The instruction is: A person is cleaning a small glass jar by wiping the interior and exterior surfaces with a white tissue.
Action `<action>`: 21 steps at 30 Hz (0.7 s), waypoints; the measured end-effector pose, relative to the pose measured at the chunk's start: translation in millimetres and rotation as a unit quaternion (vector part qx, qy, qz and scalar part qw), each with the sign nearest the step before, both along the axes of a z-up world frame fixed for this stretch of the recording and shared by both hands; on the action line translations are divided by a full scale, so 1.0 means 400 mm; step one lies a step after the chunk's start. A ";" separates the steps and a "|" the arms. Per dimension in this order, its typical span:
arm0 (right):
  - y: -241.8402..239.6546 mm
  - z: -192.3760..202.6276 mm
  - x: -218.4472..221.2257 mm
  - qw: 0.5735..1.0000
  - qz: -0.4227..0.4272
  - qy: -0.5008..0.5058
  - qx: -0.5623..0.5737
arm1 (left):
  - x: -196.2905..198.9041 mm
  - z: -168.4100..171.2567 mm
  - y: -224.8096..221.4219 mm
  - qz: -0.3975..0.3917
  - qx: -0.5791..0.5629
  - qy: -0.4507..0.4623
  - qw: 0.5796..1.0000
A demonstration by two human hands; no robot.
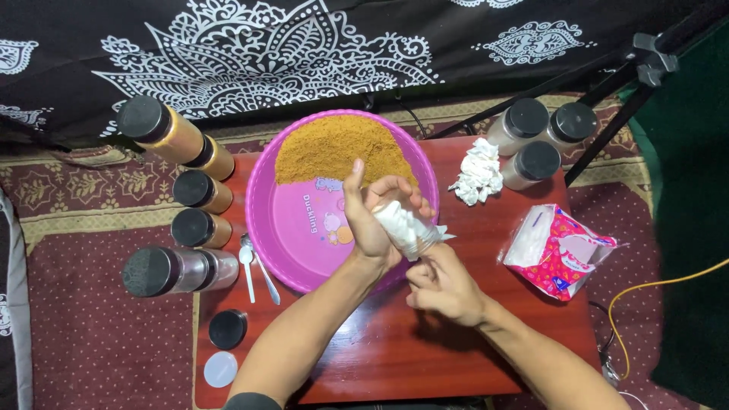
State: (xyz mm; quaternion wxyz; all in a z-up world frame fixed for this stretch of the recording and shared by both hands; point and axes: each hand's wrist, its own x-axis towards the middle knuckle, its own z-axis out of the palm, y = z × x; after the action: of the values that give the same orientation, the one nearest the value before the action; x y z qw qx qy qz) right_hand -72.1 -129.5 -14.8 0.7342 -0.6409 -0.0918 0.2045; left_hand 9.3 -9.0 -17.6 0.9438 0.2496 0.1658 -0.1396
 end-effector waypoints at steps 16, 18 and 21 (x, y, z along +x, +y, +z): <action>-0.037 -0.106 -0.038 0.837 0.068 0.188 0.509 | -0.020 0.011 0.041 -0.102 -0.103 -0.351 0.925; -0.042 -0.098 -0.046 0.820 0.087 0.205 0.527 | -0.024 0.037 0.061 -0.150 -0.114 -0.401 0.897; -0.037 -0.081 -0.040 0.874 0.042 0.184 0.448 | -0.034 0.058 0.074 -0.177 -0.064 -0.399 0.897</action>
State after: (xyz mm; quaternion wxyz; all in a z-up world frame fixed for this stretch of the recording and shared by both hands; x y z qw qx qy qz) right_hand -88.0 -144.1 -47.1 0.9372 -0.1892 -0.0637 0.2860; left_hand -4.3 20.7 5.6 0.9043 0.2491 -0.2807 -0.2037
